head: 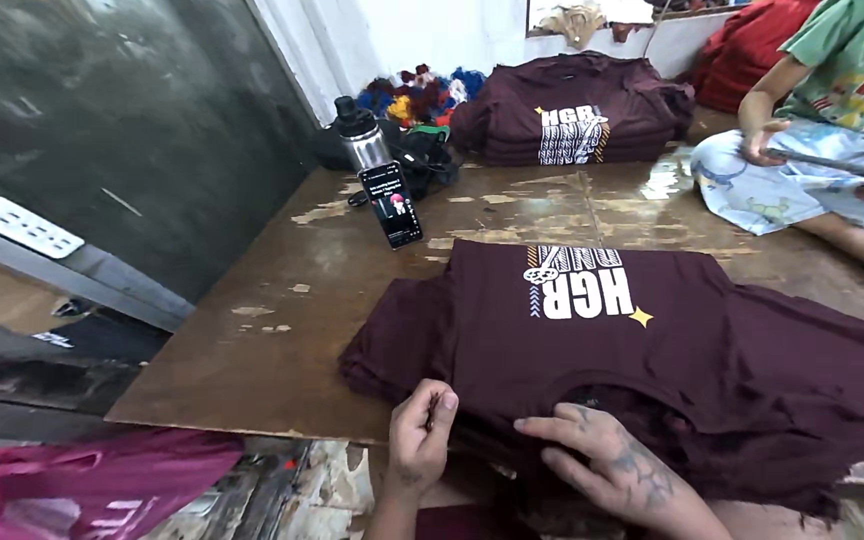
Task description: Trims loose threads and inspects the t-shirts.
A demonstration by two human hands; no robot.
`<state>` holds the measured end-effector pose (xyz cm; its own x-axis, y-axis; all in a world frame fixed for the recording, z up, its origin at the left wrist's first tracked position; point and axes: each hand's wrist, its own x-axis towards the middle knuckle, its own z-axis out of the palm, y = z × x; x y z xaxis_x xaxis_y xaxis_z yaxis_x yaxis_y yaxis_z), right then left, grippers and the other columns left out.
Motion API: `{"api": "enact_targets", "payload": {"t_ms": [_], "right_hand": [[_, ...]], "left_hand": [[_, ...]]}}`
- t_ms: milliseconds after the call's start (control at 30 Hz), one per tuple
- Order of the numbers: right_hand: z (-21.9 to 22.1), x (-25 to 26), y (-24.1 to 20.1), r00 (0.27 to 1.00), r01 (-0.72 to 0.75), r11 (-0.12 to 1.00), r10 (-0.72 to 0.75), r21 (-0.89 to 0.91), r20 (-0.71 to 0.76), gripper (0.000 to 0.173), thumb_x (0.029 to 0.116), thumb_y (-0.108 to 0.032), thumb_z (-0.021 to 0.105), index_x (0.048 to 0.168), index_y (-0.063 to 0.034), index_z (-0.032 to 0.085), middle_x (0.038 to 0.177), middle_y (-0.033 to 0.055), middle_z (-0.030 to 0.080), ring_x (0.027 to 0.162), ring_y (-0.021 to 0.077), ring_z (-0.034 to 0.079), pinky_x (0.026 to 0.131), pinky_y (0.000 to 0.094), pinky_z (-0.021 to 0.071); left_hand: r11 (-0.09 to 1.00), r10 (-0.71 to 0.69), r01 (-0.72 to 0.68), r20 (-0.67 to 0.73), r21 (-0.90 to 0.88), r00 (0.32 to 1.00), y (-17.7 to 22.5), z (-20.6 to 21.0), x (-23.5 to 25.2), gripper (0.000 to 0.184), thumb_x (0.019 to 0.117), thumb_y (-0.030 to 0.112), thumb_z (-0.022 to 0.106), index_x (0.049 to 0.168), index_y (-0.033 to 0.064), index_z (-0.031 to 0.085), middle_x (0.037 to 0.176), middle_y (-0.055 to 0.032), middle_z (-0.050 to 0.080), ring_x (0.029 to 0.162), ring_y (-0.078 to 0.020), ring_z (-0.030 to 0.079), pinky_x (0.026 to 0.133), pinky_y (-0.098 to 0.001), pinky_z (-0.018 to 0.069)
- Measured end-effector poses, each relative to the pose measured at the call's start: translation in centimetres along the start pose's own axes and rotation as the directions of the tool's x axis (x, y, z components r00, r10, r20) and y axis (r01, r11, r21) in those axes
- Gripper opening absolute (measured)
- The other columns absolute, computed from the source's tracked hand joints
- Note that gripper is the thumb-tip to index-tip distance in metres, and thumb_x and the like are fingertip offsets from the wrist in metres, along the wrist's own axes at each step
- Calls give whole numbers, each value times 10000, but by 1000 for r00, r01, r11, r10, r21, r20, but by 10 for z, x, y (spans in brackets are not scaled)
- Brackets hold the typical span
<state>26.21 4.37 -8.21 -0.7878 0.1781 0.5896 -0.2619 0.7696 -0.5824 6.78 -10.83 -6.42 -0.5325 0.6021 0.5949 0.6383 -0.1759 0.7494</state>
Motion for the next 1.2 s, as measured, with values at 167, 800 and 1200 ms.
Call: {"api": "enact_targets", "payload": {"t_ms": [167, 800, 1200], "right_hand": [[-15, 17, -10, 989, -143, 988, 141, 51, 40, 448, 837, -68, 682, 1278, 13, 675, 983, 145, 729, 810, 187, 679, 775, 289, 572], [-16, -12, -28, 956, 1, 972, -70, -235, -286, 251, 1066, -276, 535, 926, -121, 675, 712, 14, 639, 684, 57, 623, 695, 144, 510], [-203, -84, 26, 931, -365, 726, 286, -583, -226, 300, 993, -195, 506, 1019, 4, 730, 1074, 180, 725, 1064, 361, 689, 956, 552, 531]], "left_hand": [[999, -37, 37, -8, -1, 999, 2, 4, 2, 271, 1041, 247, 529, 871, 49, 600, 750, 92, 586, 719, 105, 542, 675, -86, 456], [976, 46, -64, 89, 208, 995, 4, 0, 0, 260, 1001, 214, 568, 863, 15, 664, 701, -36, 620, 621, -21, 554, 601, -154, 474], [969, -67, 62, 12, 240, 998, 38, 3, 50, 327, 1064, 244, 498, 978, -39, 635, 705, 10, 619, 594, 3, 597, 564, -182, 531]]}}
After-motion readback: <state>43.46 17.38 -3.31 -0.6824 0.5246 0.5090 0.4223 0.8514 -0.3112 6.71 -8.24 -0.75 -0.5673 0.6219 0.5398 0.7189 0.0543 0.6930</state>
